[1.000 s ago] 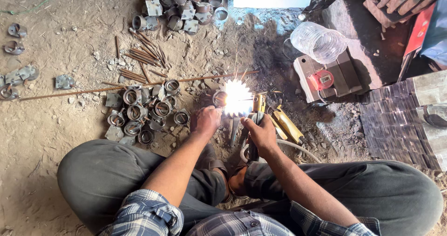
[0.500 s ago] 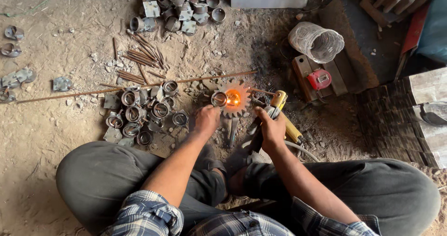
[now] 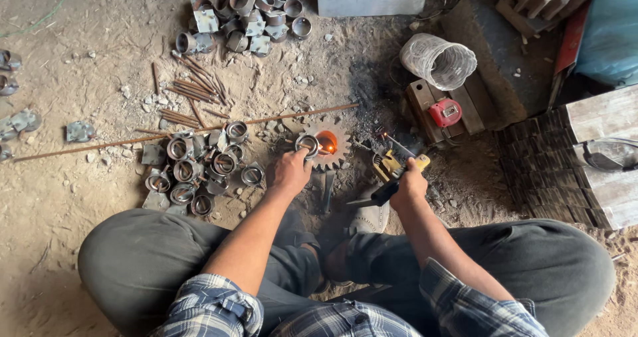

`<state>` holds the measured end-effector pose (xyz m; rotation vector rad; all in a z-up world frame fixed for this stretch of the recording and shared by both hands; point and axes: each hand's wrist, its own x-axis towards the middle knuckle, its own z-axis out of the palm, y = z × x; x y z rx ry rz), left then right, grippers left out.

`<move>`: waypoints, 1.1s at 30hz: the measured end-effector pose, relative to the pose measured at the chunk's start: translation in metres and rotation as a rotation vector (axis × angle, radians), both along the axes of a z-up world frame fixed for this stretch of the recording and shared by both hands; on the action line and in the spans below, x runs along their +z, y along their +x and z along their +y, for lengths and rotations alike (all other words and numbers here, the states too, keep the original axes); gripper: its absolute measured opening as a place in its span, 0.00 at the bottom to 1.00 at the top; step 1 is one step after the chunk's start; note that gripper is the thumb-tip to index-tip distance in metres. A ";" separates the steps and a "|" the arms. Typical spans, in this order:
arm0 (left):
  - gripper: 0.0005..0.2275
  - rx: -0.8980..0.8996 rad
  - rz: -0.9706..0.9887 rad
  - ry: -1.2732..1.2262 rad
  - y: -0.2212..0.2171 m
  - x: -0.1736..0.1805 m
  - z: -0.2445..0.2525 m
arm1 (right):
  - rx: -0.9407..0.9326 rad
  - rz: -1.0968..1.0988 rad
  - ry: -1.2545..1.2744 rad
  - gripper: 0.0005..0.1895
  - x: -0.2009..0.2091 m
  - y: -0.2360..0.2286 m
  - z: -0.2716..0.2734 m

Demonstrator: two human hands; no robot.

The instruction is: The person sits on the ground and welds small cylindrical metal parts onto a larger gear-shaped metal piece using a handheld welding torch. They repeatedly pick up parts, position them, weld them, and place them down.

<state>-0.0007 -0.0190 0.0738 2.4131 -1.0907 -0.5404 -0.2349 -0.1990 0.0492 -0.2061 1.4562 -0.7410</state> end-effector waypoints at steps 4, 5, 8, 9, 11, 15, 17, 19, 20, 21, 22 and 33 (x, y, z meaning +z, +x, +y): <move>0.12 -0.038 0.008 0.050 -0.003 0.000 -0.006 | -0.029 0.094 0.069 0.23 -0.006 -0.008 -0.005; 0.12 -0.035 0.003 0.060 -0.004 0.003 -0.008 | -0.025 0.097 0.071 0.23 -0.008 -0.009 -0.006; 0.12 -0.001 0.035 0.062 -0.006 0.018 -0.014 | -0.017 0.105 0.072 0.24 -0.010 -0.009 -0.008; 0.12 0.014 0.055 0.058 -0.007 0.024 -0.016 | -0.015 0.109 0.073 0.24 -0.010 -0.011 -0.008; 0.09 0.097 0.152 0.173 -0.008 0.035 -0.016 | 0.002 0.093 0.054 0.24 -0.009 -0.012 -0.007; 0.04 0.142 0.084 0.121 -0.004 0.039 -0.015 | 0.050 0.102 -0.009 0.24 0.003 -0.010 -0.005; 0.03 0.140 0.083 0.108 -0.002 0.027 -0.016 | 0.048 0.134 -0.015 0.25 0.011 -0.007 -0.003; 0.03 0.126 0.084 0.076 0.000 0.007 -0.016 | 0.027 0.150 -0.004 0.25 0.019 -0.005 -0.001; 0.04 0.113 0.085 0.050 0.000 -0.004 -0.017 | 0.015 0.103 -0.010 0.25 0.023 -0.005 0.000; 0.05 0.100 0.086 0.023 0.001 -0.015 -0.018 | 0.002 0.057 -0.017 0.25 0.026 -0.005 0.001; 0.06 0.095 0.103 0.038 0.001 -0.026 -0.018 | -0.011 0.011 -0.025 0.24 0.029 -0.005 0.002; 0.05 -0.069 0.095 0.169 0.003 -0.058 -0.022 | -0.066 0.056 -0.028 0.18 0.007 -0.016 -0.004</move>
